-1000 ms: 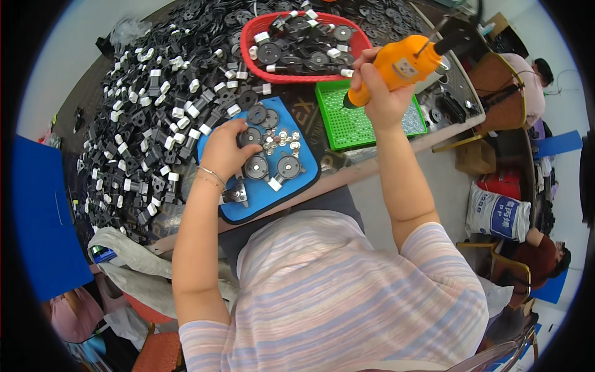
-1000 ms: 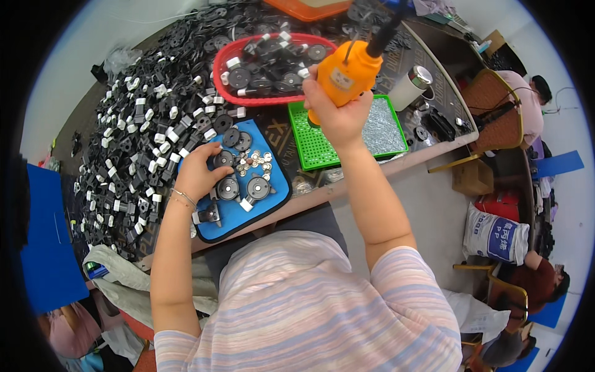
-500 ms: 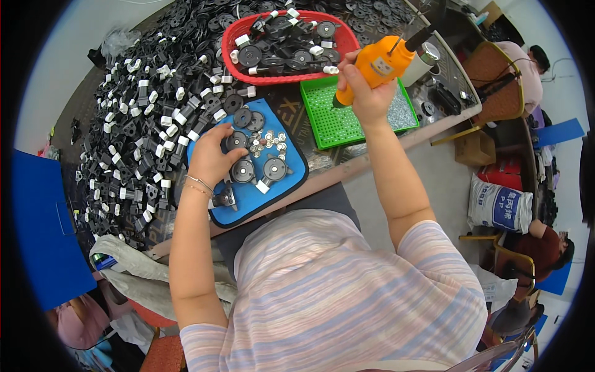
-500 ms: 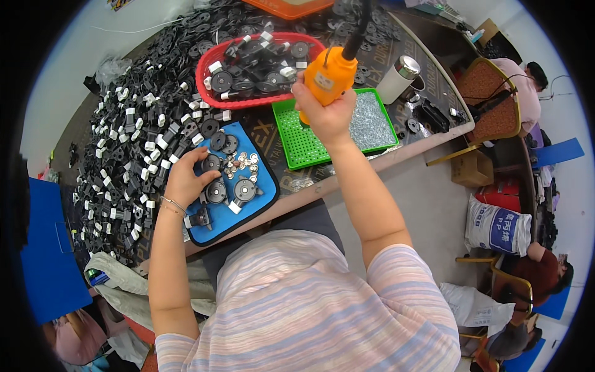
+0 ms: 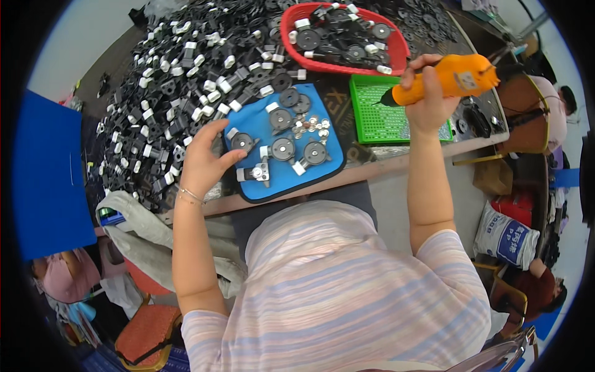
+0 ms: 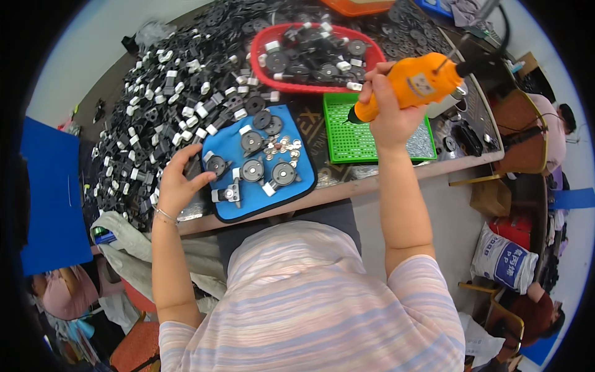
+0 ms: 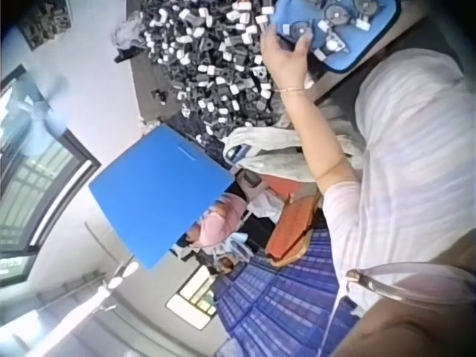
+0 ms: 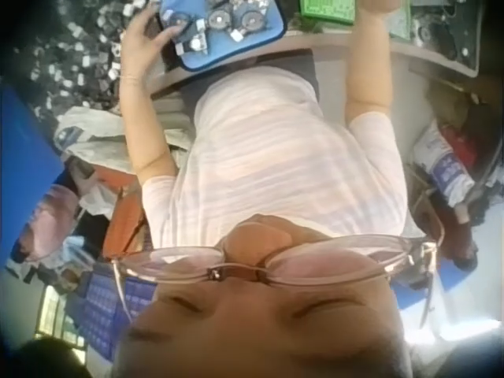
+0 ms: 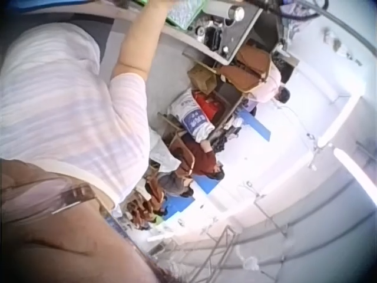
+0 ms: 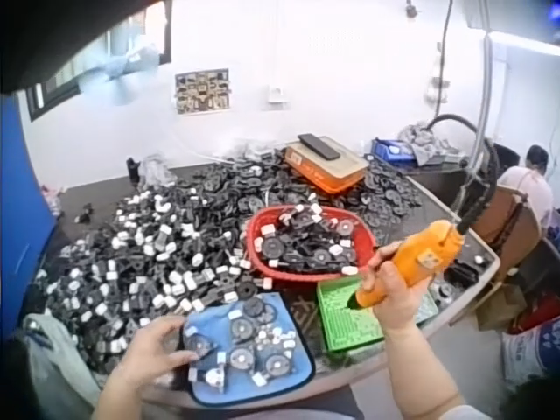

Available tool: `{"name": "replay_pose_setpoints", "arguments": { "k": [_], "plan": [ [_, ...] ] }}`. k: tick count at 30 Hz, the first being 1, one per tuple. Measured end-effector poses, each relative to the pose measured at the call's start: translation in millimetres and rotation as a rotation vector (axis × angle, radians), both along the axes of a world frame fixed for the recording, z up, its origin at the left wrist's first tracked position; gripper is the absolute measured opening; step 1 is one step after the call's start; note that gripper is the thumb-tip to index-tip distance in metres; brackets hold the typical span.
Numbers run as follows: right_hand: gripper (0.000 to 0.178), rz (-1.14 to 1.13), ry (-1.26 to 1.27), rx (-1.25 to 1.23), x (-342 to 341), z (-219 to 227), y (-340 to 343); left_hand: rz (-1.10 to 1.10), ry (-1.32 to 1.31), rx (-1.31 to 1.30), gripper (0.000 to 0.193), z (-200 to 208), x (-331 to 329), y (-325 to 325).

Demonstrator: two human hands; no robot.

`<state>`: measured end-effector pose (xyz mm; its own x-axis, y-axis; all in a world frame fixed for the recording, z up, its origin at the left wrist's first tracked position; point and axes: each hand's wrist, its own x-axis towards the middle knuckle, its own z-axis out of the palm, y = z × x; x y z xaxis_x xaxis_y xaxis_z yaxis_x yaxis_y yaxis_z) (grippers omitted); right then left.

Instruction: The recorder is assembling small electronic or mechanical parts using an electric screwdriver on a workbench in a factory setting.

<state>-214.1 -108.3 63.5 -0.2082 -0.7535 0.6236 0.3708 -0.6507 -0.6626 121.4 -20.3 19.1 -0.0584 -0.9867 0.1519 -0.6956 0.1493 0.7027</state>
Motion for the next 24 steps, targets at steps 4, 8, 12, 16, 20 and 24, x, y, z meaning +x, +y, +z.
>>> {"name": "replay_pose_setpoints", "arguments": {
  "k": [4,8,12,16,20,24],
  "plan": [
    [0.019,0.204,0.006,-0.030,33.8,11.1,13.6,0.027,-0.048,-0.070,0.059,-16.2,6.9,18.2],
    [0.022,0.374,0.098,-0.006,86.2,8.3,25.6,0.061,-0.081,-0.114,0.060,-28.0,-5.0,11.7],
    [0.022,0.415,0.106,0.002,138.1,4.4,35.7,0.036,-0.113,-0.100,0.052,-36.5,-7.0,2.3],
    [0.022,0.444,0.182,0.018,164.2,6.1,38.3,0.028,-0.060,-0.114,0.049,-43.8,-5.1,0.0],
    [0.021,0.459,0.237,0.028,177.3,4.7,37.5,-0.008,-0.023,-0.075,0.047,-44.0,-2.7,-3.8],
    [0.023,0.474,0.237,0.089,187.4,-0.9,36.4,-0.030,0.039,-0.069,0.047,-40.0,-3.2,-3.8]
  ]
}}
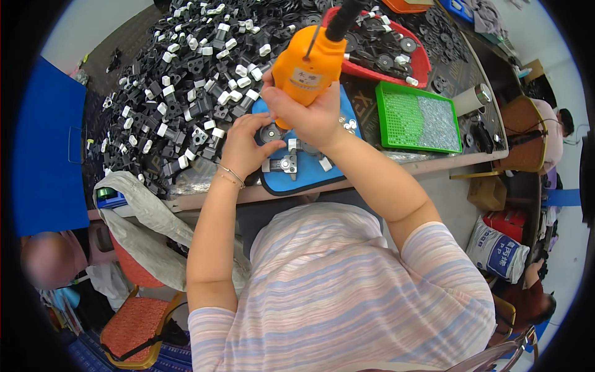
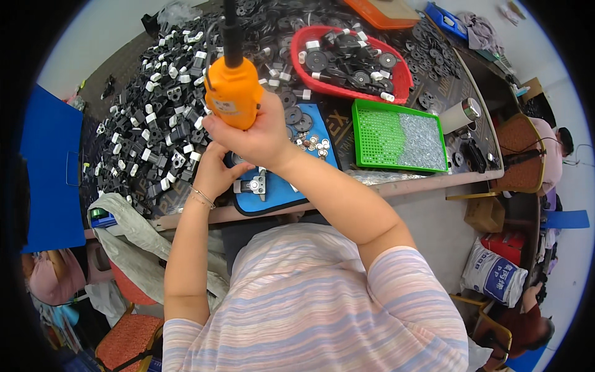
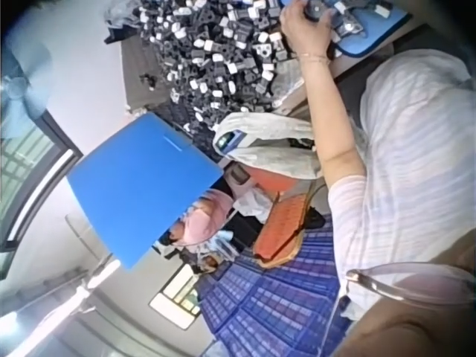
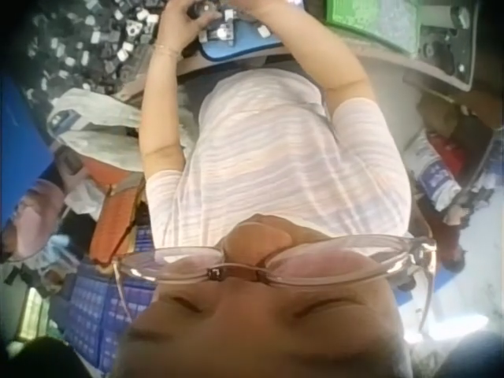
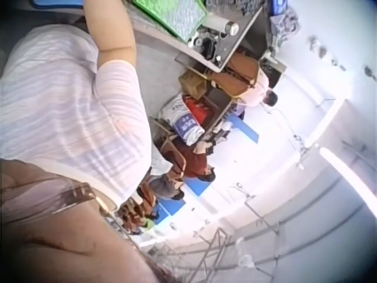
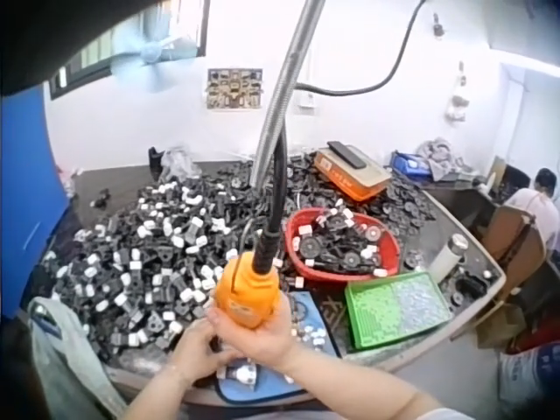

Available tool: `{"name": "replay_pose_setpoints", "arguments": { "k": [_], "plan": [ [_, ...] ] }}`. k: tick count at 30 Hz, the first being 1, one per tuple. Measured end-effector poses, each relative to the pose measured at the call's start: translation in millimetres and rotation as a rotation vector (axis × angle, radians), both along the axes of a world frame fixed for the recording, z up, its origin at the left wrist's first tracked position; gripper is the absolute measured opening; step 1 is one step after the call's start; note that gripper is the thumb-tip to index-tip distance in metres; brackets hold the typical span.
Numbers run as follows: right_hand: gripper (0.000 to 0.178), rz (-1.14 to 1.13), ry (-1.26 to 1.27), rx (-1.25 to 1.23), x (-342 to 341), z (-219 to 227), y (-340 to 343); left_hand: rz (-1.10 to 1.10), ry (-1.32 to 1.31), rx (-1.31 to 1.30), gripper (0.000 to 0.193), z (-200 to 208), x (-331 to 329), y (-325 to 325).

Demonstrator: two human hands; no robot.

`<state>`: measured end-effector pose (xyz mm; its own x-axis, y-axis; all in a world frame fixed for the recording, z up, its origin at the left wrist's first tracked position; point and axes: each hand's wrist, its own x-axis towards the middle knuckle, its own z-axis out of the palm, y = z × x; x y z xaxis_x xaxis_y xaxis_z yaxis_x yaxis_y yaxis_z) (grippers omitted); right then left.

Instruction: The recorder is assembling small electronic or mechanical parts using an electric screwdriver on a workbench in a factory setting.

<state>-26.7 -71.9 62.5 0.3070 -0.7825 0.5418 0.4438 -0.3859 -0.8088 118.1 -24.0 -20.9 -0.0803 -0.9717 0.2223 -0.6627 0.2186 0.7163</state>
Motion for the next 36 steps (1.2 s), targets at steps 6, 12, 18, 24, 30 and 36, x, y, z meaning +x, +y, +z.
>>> {"name": "replay_pose_setpoints", "arguments": {
  "k": [6,12,18,24,30,36],
  "plan": [
    [0.031,-0.010,0.016,-0.023,9.3,-2.7,0.7,0.021,0.093,0.051,0.044,-0.4,-0.5,1.1],
    [0.032,0.034,0.013,-0.068,10.7,-4.5,-2.7,-0.010,0.075,0.003,0.042,-6.2,1.0,-0.2],
    [0.024,0.287,0.108,0.067,-2.8,1.5,-12.2,-0.007,0.000,-0.038,0.047,-6.3,0.2,0.9],
    [0.033,0.464,0.054,0.025,-33.8,7.1,-15.8,0.028,0.032,0.047,0.049,-3.3,-2.5,1.4],
    [0.023,0.041,-0.067,0.025,-78.1,32.1,-7.5,0.004,-0.010,-0.015,0.050,-10.5,1.3,2.9],
    [0.017,-0.483,-0.058,-0.050,-177.2,8.0,-14.3,0.010,-0.037,-0.036,0.047,-7.3,-5.2,4.3]
  ]
}}
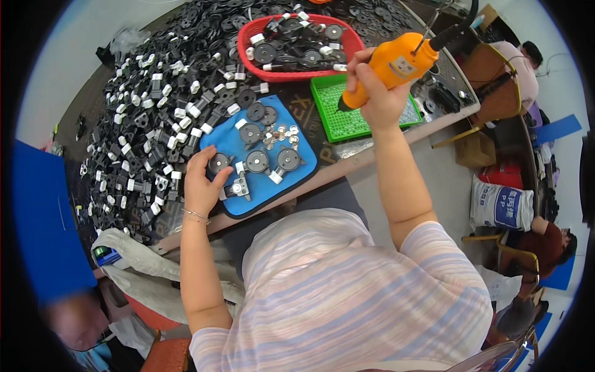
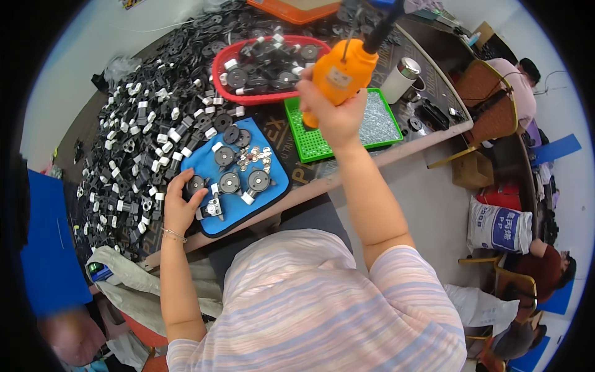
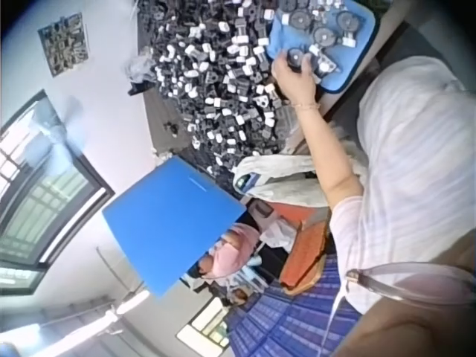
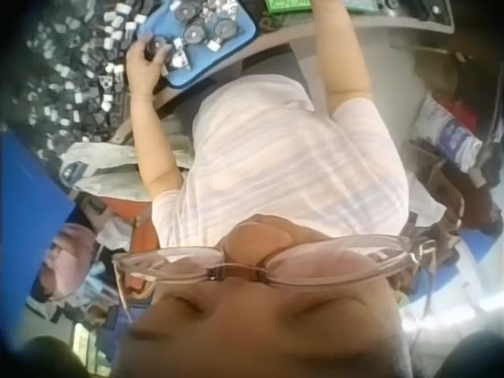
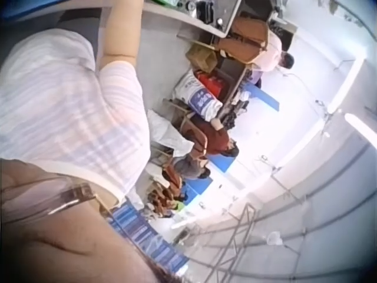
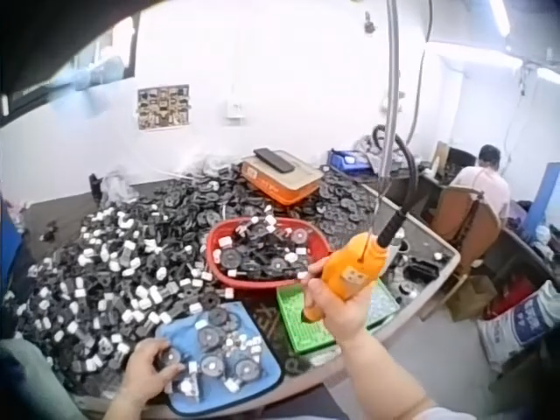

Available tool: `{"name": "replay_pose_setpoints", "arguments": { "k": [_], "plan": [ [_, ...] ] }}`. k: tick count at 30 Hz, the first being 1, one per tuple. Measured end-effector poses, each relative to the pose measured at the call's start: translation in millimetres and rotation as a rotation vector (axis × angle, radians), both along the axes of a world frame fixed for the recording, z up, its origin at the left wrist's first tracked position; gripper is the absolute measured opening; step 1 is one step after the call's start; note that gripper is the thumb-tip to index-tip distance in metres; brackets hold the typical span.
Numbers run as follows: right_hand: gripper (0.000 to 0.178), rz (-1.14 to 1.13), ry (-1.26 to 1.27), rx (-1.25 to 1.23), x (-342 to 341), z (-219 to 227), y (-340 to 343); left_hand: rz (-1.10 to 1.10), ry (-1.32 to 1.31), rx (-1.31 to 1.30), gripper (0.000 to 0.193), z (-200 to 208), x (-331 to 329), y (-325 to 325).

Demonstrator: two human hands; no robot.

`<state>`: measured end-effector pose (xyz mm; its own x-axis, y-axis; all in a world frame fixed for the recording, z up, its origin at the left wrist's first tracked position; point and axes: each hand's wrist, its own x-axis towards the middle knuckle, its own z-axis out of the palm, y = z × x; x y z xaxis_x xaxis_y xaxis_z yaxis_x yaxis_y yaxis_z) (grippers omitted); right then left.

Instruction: The recorder is assembling small electronic or mechanical parts using an electric screwdriver on a workbench in a factory setting.

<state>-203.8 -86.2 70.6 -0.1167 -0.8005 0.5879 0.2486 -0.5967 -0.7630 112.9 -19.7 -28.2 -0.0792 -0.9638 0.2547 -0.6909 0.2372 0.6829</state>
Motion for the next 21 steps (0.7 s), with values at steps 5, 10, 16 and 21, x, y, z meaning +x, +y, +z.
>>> {"name": "replay_pose_setpoints", "arguments": {
  "k": [5,10,16,21],
  "plan": [
    [0.017,-0.122,-0.006,0.027,-23.1,-17.1,-4.5,0.036,-0.024,-0.033,0.045,-5.5,-1.9,3.8],
    [0.018,-0.182,0.029,0.038,-26.5,-22.1,-8.6,0.032,-0.026,-0.097,0.045,-11.9,-4.3,4.1],
    [0.016,-0.167,0.039,0.057,-27.4,-23.9,-11.3,0.015,-0.020,-0.118,0.045,-14.5,-3.4,3.3],
    [0.014,-0.145,0.018,0.070,-26.1,-25.1,-11.6,0.002,-0.031,-0.122,0.046,-15.5,0.2,3.2]
  ]
}}
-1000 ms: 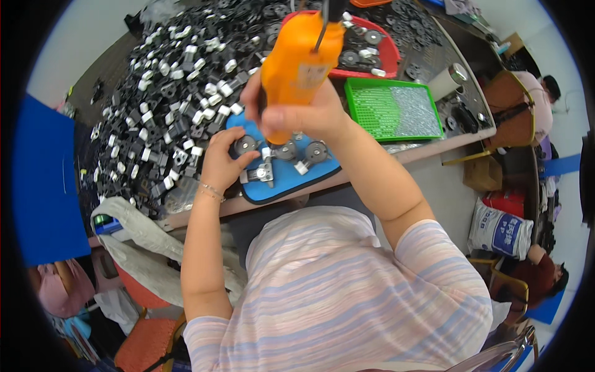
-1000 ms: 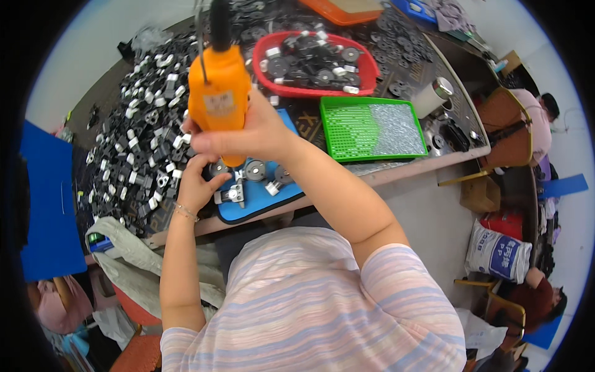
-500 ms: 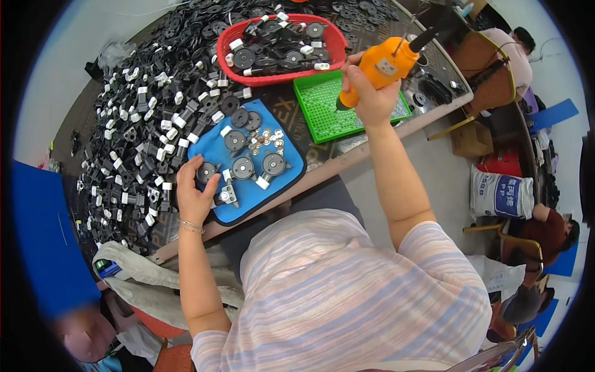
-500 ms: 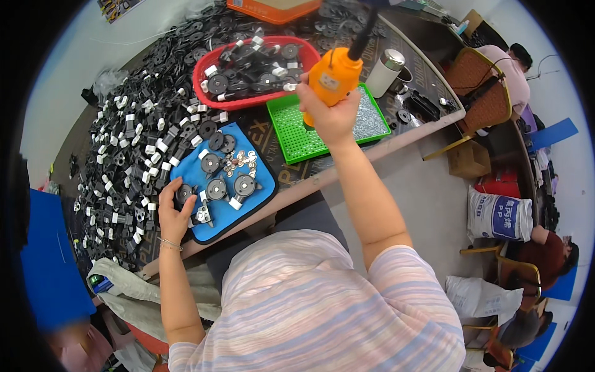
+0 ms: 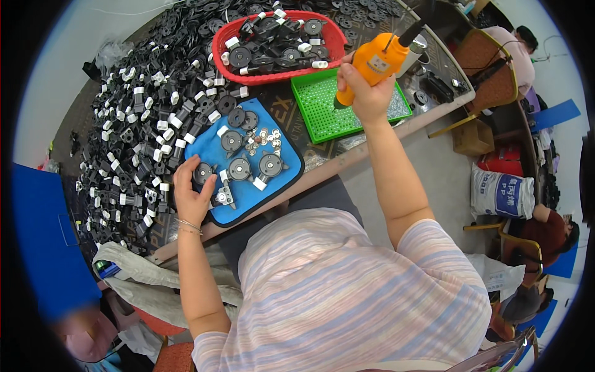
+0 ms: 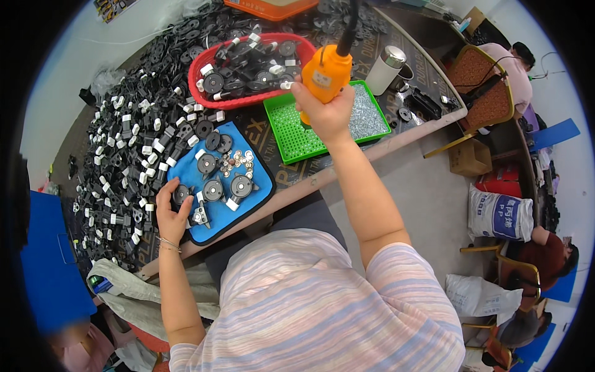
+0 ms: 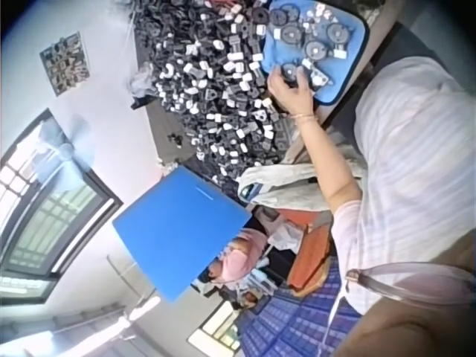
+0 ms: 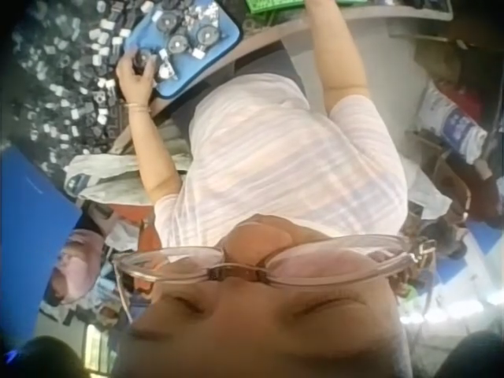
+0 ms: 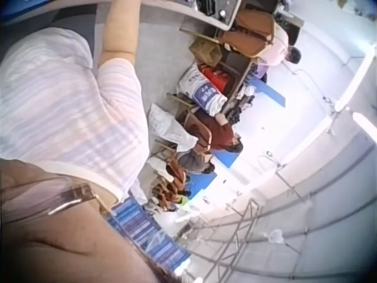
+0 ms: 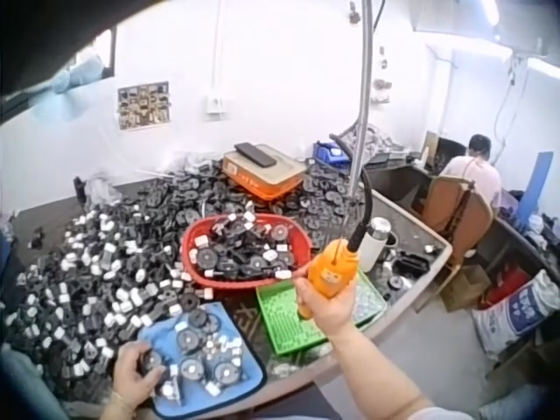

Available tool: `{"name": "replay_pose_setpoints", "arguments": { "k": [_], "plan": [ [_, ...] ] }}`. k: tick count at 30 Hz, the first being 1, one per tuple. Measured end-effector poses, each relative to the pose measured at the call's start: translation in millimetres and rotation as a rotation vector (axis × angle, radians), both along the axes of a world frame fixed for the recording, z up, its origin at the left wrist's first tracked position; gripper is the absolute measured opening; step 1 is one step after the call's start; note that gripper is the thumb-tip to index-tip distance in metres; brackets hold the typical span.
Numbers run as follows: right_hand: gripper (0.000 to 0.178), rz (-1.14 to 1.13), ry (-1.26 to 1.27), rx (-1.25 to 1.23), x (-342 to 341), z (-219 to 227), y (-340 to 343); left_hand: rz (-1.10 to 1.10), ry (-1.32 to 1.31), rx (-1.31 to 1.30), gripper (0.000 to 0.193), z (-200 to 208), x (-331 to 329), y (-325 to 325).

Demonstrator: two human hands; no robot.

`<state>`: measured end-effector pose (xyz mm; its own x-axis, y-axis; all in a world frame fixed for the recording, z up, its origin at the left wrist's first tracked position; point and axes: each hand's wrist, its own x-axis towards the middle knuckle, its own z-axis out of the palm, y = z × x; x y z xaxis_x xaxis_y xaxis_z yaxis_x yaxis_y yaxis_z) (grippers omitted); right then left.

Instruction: The recorder is assembling small electronic or mechanical parts using an electric screwdriver on a workbench in a factory setting.

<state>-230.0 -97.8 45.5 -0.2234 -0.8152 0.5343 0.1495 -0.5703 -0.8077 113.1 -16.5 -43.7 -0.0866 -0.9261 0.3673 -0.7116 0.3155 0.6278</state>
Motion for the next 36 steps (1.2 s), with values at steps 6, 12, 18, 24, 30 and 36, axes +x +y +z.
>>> {"name": "replay_pose_setpoints", "arguments": {
  "k": [6,12,18,24,30,36],
  "plan": [
    [0.012,-0.007,0.029,0.005,-1.0,0.9,-3.5,0.015,0.073,0.012,0.056,14.2,-2.1,12.6],
    [0.015,0.178,-0.119,-0.091,12.4,20.3,9.7,-0.070,-0.046,-0.041,0.059,27.8,-1.0,37.4],
    [0.023,0.596,-0.147,-0.002,89.1,28.6,40.5,-0.020,-0.123,-0.003,0.056,24.6,-10.1,44.1],
    [0.024,0.767,-0.164,0.056,158.2,21.7,62.5,0.010,-0.125,0.004,0.051,19.3,-20.4,44.8],
    [0.025,0.764,-0.069,0.023,165.5,19.0,56.9,0.018,-0.080,-0.013,0.051,19.0,-22.5,44.5],
    [0.025,0.751,-0.125,0.056,143.1,25.4,44.9,0.057,-0.021,-0.026,0.051,17.9,-16.7,45.6]
  ]
}}
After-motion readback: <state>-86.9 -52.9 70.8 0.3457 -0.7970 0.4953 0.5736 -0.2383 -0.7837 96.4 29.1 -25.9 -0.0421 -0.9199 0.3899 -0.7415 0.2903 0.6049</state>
